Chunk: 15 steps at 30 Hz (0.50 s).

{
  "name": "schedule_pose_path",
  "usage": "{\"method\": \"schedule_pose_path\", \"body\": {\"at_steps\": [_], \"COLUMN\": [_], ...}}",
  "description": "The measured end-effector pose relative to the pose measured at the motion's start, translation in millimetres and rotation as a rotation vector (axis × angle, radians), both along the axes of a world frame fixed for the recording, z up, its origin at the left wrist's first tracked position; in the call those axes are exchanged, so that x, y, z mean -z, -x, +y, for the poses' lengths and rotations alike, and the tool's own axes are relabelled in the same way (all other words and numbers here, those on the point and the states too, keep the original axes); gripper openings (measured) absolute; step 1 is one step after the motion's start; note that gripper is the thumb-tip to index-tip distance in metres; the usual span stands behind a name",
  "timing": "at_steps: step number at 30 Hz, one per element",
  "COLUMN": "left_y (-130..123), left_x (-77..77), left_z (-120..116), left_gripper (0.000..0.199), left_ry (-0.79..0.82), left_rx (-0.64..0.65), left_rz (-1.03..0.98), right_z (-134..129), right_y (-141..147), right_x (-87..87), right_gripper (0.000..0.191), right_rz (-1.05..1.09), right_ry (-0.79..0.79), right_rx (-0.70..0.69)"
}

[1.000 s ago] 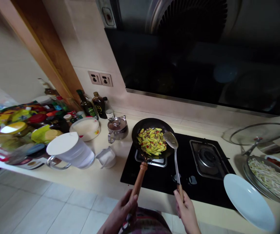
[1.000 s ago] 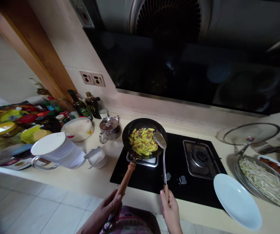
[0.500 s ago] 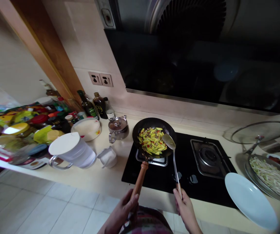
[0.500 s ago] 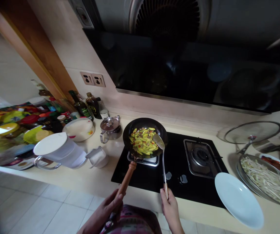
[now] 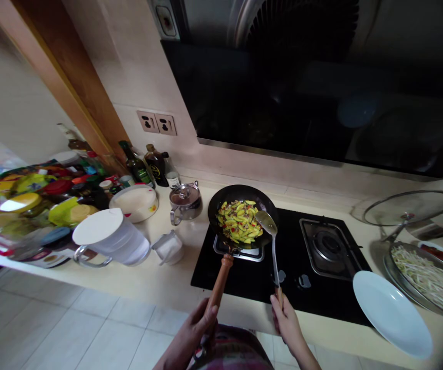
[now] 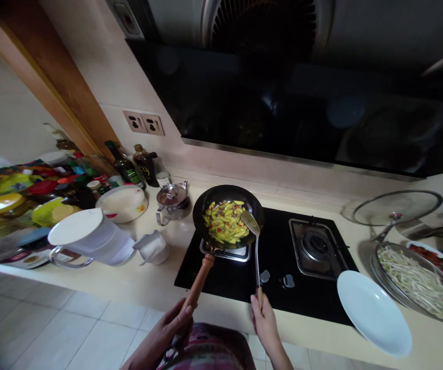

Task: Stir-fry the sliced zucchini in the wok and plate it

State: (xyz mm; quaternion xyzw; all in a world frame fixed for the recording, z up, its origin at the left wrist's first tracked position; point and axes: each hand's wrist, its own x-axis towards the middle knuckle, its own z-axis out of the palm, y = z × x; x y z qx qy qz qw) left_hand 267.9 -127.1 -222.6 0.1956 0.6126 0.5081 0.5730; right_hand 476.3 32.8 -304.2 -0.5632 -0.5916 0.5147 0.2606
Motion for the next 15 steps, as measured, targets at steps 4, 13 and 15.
{"method": "schedule_pose_path", "body": {"at_steps": [4, 13, 15], "left_y": [-0.6, 2.5, 2.9], "left_x": [-1.7, 3.2, 1.4], "left_z": [0.4, 0.3, 0.2], "left_gripper": [0.051, 0.051, 0.050], "left_ry": [0.003, -0.015, -0.016], "left_rx": [-0.010, 0.004, 0.015], "left_rz": [-0.018, -0.006, 0.001], "right_z": [1.9, 0.9, 1.1], "right_y": [-0.8, 0.7, 0.4], "right_x": [1.3, 6.1, 7.1], "right_gripper": [0.048, 0.052, 0.052], "right_rz": [0.008, -0.009, -0.005], "right_ry": [-0.050, -0.016, -0.014], "right_rx": [0.001, 0.004, 0.003]}}
